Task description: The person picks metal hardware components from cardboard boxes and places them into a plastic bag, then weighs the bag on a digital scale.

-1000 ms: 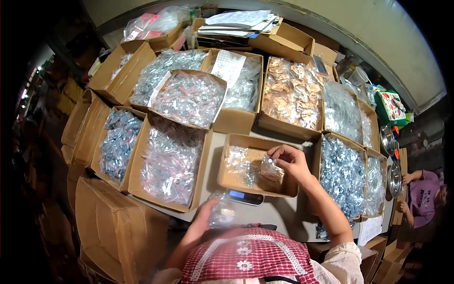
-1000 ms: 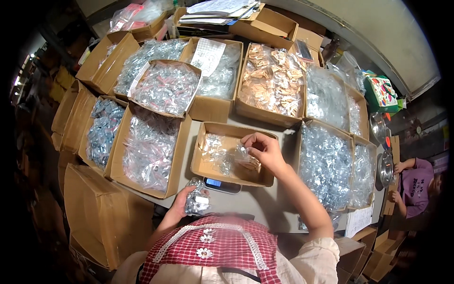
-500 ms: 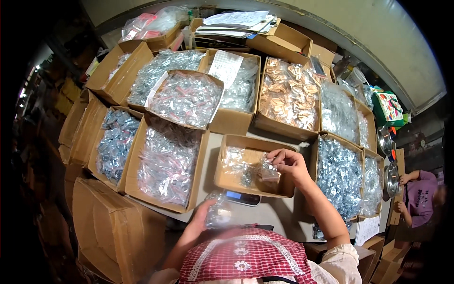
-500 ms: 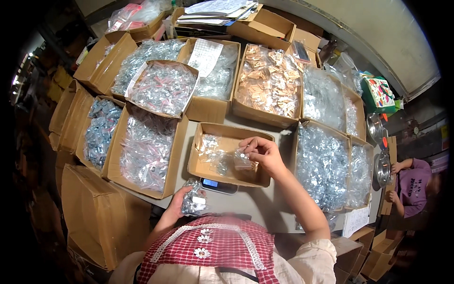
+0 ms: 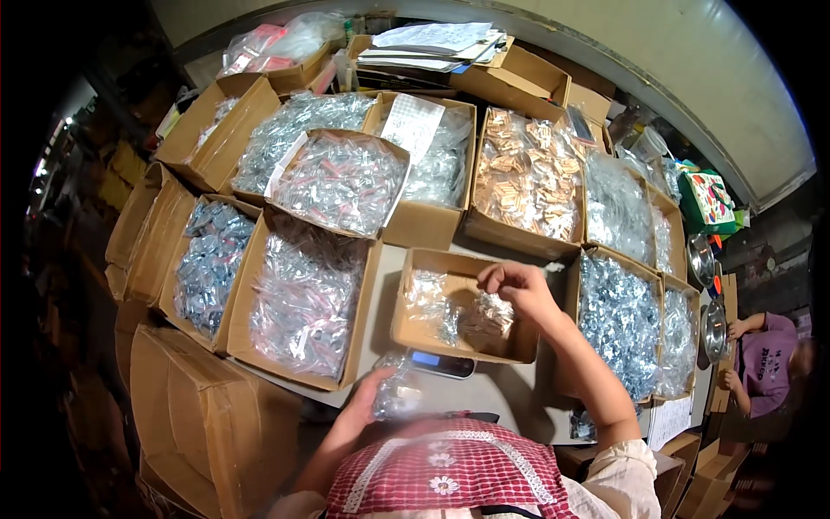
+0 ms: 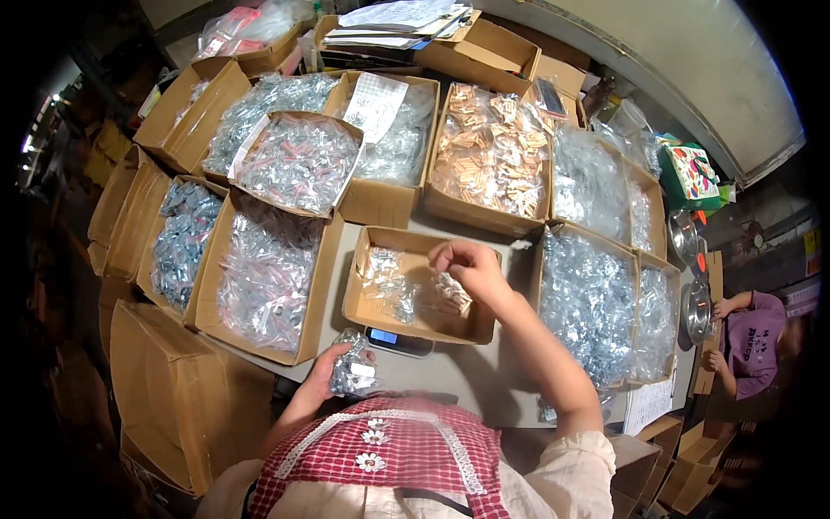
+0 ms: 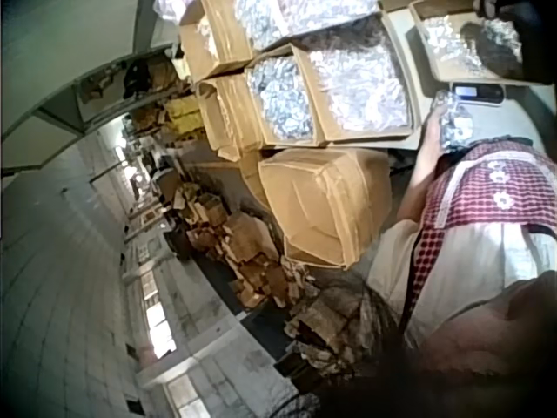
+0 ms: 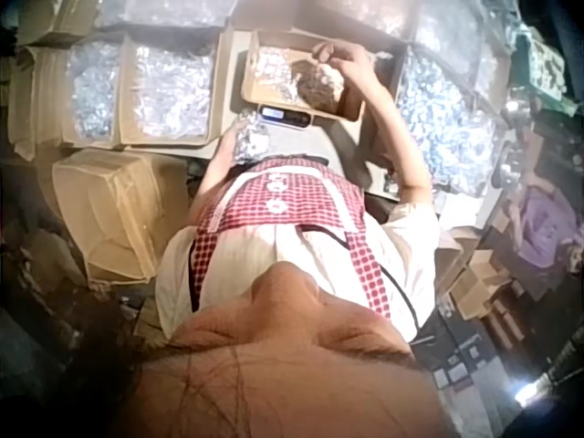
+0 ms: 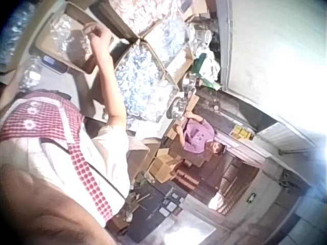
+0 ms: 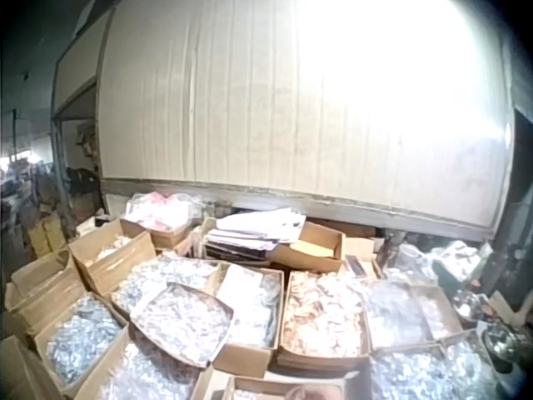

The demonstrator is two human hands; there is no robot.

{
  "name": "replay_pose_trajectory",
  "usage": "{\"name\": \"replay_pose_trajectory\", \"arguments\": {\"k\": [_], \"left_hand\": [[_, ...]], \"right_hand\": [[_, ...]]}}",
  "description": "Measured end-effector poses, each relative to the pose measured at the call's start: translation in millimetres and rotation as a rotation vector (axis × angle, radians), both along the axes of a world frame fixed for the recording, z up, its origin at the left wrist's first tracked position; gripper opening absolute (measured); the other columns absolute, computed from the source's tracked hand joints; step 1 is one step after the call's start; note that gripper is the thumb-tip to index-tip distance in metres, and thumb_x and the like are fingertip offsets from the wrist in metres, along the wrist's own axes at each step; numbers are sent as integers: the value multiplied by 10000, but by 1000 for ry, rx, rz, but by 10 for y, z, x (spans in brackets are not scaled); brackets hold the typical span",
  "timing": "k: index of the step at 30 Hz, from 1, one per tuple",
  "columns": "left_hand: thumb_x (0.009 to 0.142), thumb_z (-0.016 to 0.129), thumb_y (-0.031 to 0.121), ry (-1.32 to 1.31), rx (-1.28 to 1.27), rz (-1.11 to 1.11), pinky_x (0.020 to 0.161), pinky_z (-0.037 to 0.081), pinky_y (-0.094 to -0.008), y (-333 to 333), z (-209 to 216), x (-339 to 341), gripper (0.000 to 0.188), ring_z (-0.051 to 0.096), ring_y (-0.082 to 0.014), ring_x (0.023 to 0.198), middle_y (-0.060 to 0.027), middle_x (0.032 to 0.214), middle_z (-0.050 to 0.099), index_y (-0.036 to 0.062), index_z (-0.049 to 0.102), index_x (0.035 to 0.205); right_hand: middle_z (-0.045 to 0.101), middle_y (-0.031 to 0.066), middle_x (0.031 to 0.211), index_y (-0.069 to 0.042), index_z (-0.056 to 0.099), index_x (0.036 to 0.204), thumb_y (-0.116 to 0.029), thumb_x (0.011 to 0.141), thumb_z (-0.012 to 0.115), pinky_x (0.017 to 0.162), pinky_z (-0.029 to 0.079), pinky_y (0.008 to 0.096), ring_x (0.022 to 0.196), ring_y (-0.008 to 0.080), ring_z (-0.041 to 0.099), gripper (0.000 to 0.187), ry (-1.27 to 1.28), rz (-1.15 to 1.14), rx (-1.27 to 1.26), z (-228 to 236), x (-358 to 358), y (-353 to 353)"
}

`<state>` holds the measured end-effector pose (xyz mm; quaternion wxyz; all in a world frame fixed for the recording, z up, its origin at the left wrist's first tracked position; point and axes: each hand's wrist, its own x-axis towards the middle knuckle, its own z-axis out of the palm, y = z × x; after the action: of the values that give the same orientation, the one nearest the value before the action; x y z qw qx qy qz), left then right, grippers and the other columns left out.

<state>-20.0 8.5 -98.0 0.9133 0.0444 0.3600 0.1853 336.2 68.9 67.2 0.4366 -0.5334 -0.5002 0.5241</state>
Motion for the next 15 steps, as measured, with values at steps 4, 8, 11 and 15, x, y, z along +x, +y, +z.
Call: {"name": "replay_pose_trajectory", "arguments": {"k": [4,8,11,15], "left_hand": [[934,534,341,30,-18,26,779,619,-469,6,143,39,446,716,-315,914,-172,1024,681,-60,589,1123],[942,534,336,-8,-30,33,785,616,-470,-33,124,21,416,709,-314,936,-182,1072,667,-36,590,1119],[946,544,307,-34,-36,65,786,615,-458,-30,236,57,375,708,-308,942,-190,1101,662,-20,590,1124],[961,539,285,-38,35,59,834,599,-434,-11,480,89,366,703,-300,959,-188,1111,663,-39,595,1120]], "right_hand": [[691,92,934,18,646,836,78,780,573,813,516,305,877,163,650,110,-192,23,226,258,-260,500],[646,97,943,31,639,973,116,781,553,741,518,280,826,148,632,227,-427,140,436,617,-740,1068],[652,154,1022,12,654,982,39,765,636,826,535,392,945,324,654,219,-734,262,650,587,-976,1542],[628,156,1059,-22,635,1056,-199,752,769,910,502,450,1038,351,624,376,-1135,344,597,344,-1268,1939]]}}
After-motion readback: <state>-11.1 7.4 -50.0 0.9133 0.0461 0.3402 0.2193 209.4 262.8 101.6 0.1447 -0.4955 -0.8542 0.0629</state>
